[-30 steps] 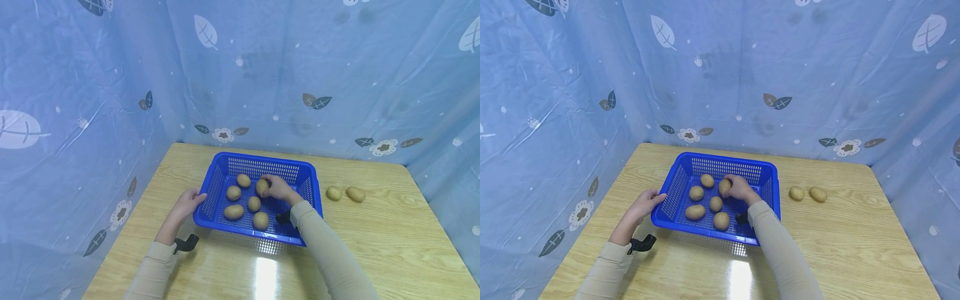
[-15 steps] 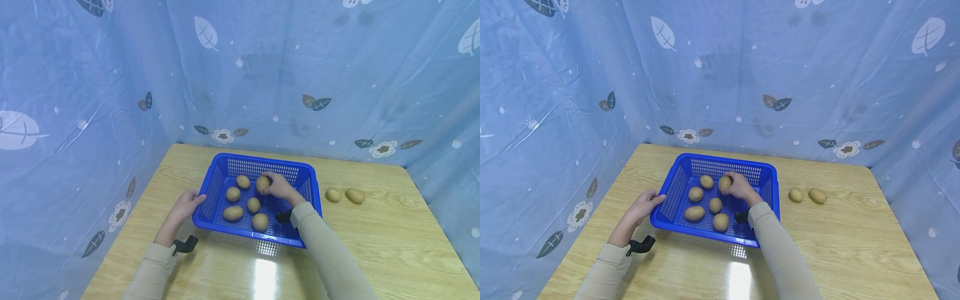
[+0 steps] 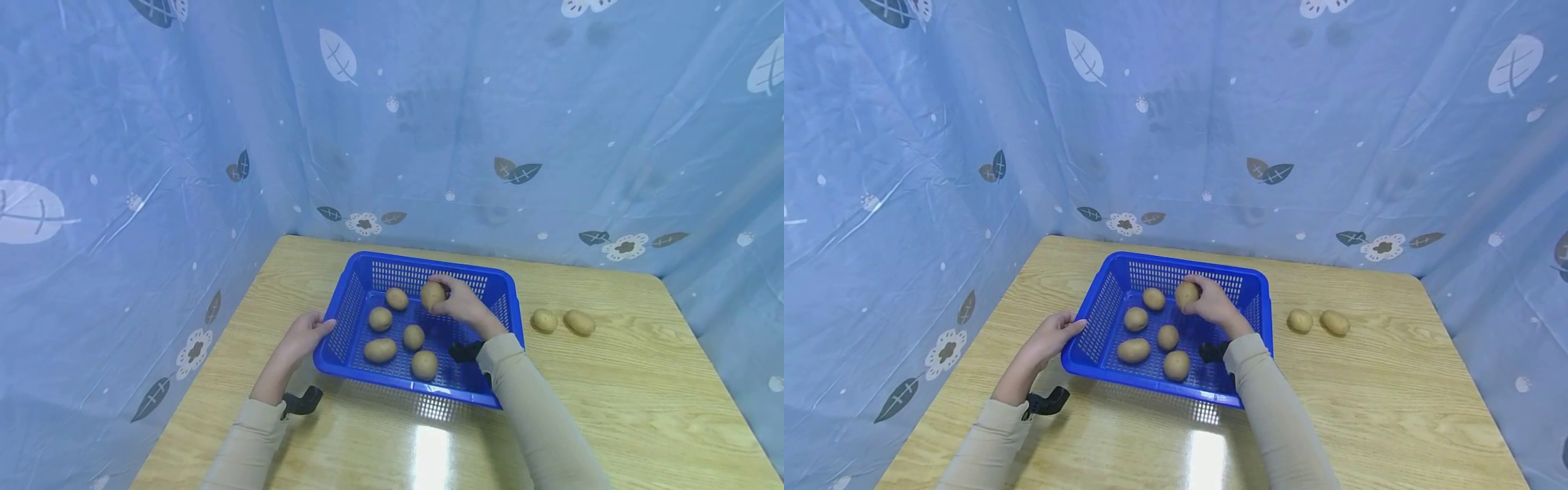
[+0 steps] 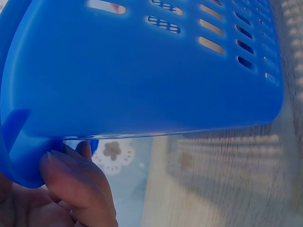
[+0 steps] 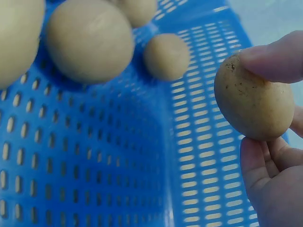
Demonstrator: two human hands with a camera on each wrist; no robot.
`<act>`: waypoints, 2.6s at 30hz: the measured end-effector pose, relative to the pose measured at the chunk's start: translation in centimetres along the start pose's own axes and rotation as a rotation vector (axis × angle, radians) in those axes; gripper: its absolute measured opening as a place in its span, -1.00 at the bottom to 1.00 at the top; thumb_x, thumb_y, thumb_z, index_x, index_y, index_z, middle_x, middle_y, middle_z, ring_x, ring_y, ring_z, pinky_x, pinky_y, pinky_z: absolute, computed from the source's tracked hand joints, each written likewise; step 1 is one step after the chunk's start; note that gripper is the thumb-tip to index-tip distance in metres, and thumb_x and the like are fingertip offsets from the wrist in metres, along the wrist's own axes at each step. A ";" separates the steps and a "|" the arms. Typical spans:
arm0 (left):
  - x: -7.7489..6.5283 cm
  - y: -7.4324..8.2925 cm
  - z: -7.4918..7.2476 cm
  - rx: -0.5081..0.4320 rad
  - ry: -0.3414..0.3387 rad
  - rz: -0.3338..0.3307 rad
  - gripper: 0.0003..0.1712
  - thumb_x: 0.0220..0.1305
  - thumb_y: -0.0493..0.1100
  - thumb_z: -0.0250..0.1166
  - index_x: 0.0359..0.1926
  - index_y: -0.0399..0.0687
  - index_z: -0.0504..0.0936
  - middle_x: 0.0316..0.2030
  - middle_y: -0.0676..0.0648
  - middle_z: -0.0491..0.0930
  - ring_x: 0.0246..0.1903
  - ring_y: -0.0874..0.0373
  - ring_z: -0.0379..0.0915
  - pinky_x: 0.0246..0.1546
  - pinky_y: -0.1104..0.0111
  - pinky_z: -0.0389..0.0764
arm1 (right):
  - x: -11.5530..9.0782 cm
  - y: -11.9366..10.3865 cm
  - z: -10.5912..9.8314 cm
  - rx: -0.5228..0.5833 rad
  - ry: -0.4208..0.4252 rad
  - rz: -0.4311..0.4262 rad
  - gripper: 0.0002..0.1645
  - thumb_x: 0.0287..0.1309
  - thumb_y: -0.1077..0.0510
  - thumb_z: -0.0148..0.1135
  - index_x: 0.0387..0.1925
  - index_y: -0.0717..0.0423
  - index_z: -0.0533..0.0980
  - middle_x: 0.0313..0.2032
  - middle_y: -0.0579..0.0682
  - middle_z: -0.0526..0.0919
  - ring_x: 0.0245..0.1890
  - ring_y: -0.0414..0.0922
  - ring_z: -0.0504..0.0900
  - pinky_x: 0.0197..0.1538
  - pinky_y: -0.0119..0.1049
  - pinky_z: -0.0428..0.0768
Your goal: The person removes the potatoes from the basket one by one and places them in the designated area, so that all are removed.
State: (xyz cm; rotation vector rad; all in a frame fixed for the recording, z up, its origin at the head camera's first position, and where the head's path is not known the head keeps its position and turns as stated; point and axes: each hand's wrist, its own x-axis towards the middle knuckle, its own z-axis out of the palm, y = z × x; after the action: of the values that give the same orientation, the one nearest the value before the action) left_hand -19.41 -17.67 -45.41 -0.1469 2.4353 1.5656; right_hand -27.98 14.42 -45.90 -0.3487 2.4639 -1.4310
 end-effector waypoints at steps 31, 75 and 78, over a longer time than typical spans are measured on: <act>-0.2 -0.2 0.0 0.026 0.005 -0.025 -0.60 0.45 -0.08 -0.01 0.02 -0.39 0.43 -0.25 -0.24 0.64 -0.36 0.11 0.62 -0.31 0.27 0.64 | -4.8 -1.6 -3.6 0.248 0.101 -0.131 -0.13 0.00 0.35 0.31 0.36 0.14 0.20 0.23 0.23 0.35 0.06 0.08 0.49 -0.09 -0.35 0.61; -0.1 0.1 -0.2 -0.023 -0.014 0.012 -0.58 0.45 -0.12 -0.01 0.05 -0.46 0.42 -0.22 -0.32 0.63 -0.32 0.04 0.64 -0.31 0.25 0.66 | -12.5 5.0 -12.7 0.178 0.346 -0.003 -0.11 0.22 0.13 0.24 0.46 -0.07 0.01 0.27 0.10 0.19 -0.04 -0.50 0.37 -0.11 -0.64 0.47; -0.1 0.0 -0.2 -0.020 -0.019 0.015 -0.57 0.46 -0.11 -0.02 0.05 -0.46 0.41 -0.22 -0.32 0.63 -0.32 0.04 0.64 -0.31 0.25 0.66 | -12.9 6.1 -13.0 0.163 0.365 0.028 -0.11 0.22 0.09 0.23 0.46 -0.11 0.00 0.28 0.13 0.17 -0.03 -0.48 0.34 -0.12 -0.66 0.46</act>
State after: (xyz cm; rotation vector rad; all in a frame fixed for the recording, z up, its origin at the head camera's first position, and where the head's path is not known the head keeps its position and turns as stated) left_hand -19.37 -17.86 -45.35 -0.1166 2.4129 1.5903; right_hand -20.85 32.21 -43.62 -0.0183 2.5837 -1.8058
